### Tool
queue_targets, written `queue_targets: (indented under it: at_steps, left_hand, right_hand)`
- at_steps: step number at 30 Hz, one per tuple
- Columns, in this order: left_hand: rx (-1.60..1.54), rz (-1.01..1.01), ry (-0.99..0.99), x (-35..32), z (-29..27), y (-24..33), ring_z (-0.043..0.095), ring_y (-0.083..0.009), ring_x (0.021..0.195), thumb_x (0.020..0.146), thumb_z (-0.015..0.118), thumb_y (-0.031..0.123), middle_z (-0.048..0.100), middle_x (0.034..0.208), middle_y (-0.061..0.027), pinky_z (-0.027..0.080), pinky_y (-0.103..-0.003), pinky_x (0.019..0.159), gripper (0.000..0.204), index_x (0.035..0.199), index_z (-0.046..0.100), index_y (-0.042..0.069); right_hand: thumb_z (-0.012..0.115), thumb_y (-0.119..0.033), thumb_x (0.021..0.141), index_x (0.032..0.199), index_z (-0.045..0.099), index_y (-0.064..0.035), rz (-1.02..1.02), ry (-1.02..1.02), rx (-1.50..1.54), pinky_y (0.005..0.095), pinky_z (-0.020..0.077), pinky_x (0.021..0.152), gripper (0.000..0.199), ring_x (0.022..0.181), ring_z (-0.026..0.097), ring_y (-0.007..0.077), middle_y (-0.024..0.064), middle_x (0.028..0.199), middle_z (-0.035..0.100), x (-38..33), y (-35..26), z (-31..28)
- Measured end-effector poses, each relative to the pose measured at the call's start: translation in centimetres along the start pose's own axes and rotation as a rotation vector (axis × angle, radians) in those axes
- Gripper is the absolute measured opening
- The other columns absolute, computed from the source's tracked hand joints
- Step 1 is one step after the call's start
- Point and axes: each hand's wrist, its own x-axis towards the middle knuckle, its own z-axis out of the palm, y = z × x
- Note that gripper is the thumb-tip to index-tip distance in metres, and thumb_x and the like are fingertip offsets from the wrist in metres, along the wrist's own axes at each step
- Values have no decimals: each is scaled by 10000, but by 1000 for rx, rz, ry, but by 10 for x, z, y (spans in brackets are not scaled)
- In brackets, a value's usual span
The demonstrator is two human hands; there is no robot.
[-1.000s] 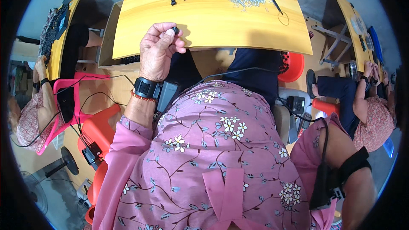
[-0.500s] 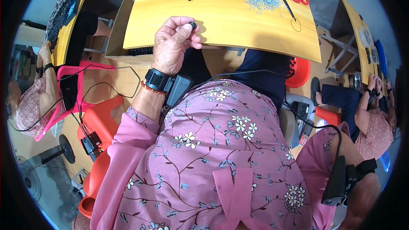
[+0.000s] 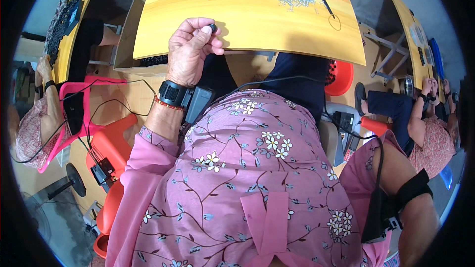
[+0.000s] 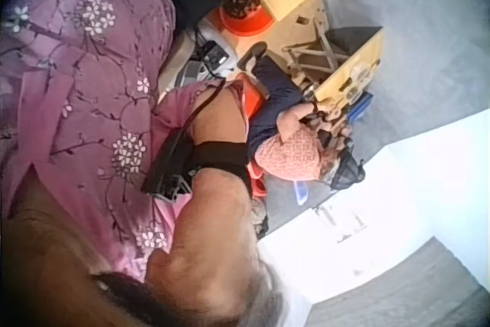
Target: Assembling small black rubber grommets onto plastic components at a workbench.
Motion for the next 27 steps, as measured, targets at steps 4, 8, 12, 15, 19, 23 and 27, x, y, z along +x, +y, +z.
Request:
queue_targets:
  at_steps: [4, 8, 12, 15, 19, 23, 27]
  left_hand:
    - [-8, -10, 8, 0, -1, 0, 671, -156, 753, 985, 567, 57, 681, 991, -137, 601, -304, 680, 172, 1146, 584, -2]
    - [-20, -9, 12, 0, 1, 0, 669, -158, 756, 981, 570, 54, 675, 990, -135, 599, -302, 675, 173, 1143, 581, -5]
    - [-16, 2, 24, -2, 0, -1, 668, -158, 759, 980, 571, 55, 674, 987, -133, 597, -302, 672, 164, 1132, 584, -7]
    - [-15, 1, 27, -1, 3, -1, 670, -159, 751, 985, 570, 65, 675, 985, -130, 597, -303, 669, 159, 1126, 588, -5]
    - [-4, -1, 24, -2, 5, 3, 671, -159, 746, 987, 569, 67, 677, 978, -129, 598, -297, 667, 154, 1122, 590, -4]
    - [-10, 0, 21, -1, 3, 1, 670, -158, 750, 983, 573, 62, 676, 978, -129, 597, -293, 668, 152, 1118, 591, -5]
    - [-12, 4, 22, -1, 2, -1, 669, -158, 758, 974, 588, 63, 676, 979, -130, 597, -291, 671, 158, 1116, 591, -6]
  right_hand:
    - [588, 48, 835, 691, 552, -97, 23, 4, -17, 263, 400, 434, 208, 497, 571, 127, 33, 595, 577, -3, 7, -1]
    - [588, 46, 836, 686, 551, -99, 42, 13, -37, 262, 400, 435, 212, 495, 570, 126, 31, 595, 577, -5, 15, -6]
    - [588, 44, 837, 680, 549, -100, 51, 7, -32, 262, 400, 435, 216, 494, 569, 124, 29, 595, 577, -5, 23, -7]
    - [588, 42, 838, 677, 548, -101, 44, 2, -36, 261, 400, 436, 219, 493, 568, 123, 28, 595, 577, -4, 28, -5]
    - [588, 40, 839, 672, 547, -102, 26, -19, -17, 260, 400, 436, 223, 492, 567, 121, 26, 595, 577, 2, 23, -3]
    - [588, 38, 840, 666, 546, -103, 3, -41, 3, 259, 400, 437, 228, 491, 566, 119, 24, 595, 577, 8, 17, 0]
    - [588, 37, 841, 661, 544, -104, -9, -47, 2, 258, 400, 437, 232, 490, 564, 118, 22, 595, 577, 13, 11, 3]
